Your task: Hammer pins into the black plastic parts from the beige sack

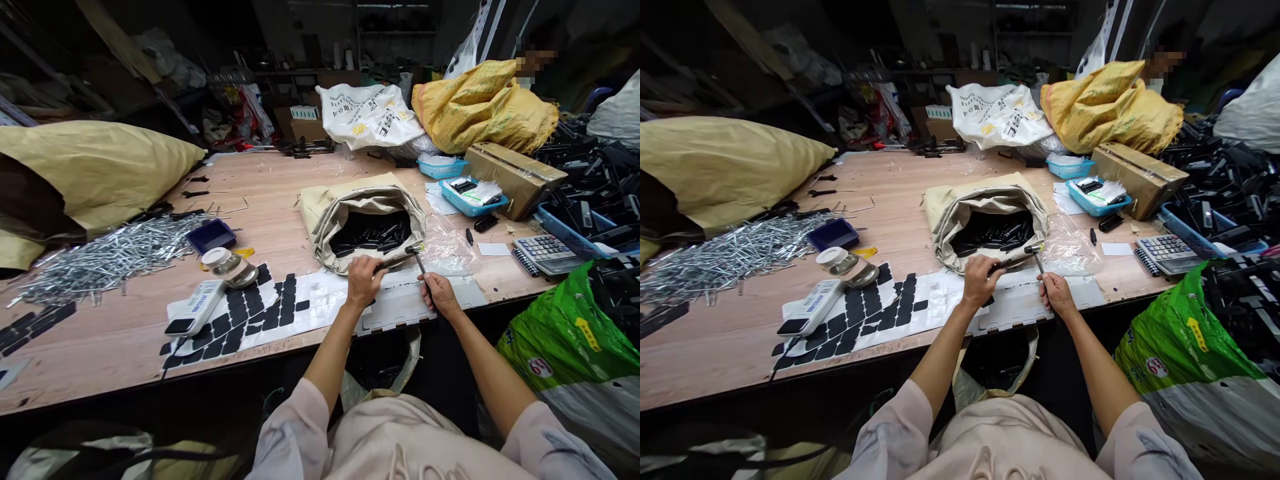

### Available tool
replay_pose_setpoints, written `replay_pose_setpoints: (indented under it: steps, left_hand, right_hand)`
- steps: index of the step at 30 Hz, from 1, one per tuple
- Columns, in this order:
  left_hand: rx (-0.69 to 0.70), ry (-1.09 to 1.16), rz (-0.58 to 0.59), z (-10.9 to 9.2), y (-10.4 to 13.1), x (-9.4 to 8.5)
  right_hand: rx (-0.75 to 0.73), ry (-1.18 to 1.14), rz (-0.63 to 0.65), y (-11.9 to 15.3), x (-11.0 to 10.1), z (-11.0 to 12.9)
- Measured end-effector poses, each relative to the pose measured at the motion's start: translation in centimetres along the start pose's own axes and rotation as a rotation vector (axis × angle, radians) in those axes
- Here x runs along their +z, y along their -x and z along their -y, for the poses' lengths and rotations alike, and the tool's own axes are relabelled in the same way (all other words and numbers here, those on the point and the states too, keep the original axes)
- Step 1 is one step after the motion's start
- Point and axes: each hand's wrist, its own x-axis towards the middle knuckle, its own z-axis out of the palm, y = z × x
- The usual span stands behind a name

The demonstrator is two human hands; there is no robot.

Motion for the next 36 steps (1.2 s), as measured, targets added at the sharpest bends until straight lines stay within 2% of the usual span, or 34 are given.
replay_pose_setpoints:
  steps: [3,6,10,14,22,30,36]
  left_hand:
    - [0.051,0.017,0.165,-0.8,3.3,1.0]
    - [-0.073,0.039,0.204,-0.4,4.5,2.2]
    - [-0.152,0.134,0.177,0.4,4.2,2.6]
    - [-0.196,0.185,0.156,0.6,3.8,2.3]
    - [-0.266,0.252,0.195,0.9,3.4,2.6]
    - [-0.276,0.245,0.19,0.7,3.4,2.7]
    - [-0.282,0.219,0.188,0.6,3.4,2.6]
  right_hand:
    - [-0.004,0.012,-0.007,0.1,-0.1,0.1]
    - [-0.003,0.027,-0.024,0.0,-0.1,0.1]
    - [-0.015,0.041,-0.042,0.2,0.0,0.2]
    - [-0.053,0.113,-0.082,1.7,0.4,0.7]
    - [-0.311,0.691,0.01,6.0,0.5,1.7]
    - [-0.322,0.923,-0.022,6.2,0.9,1.2]
    - [-0.362,0.875,0.026,6.3,1.6,1.6]
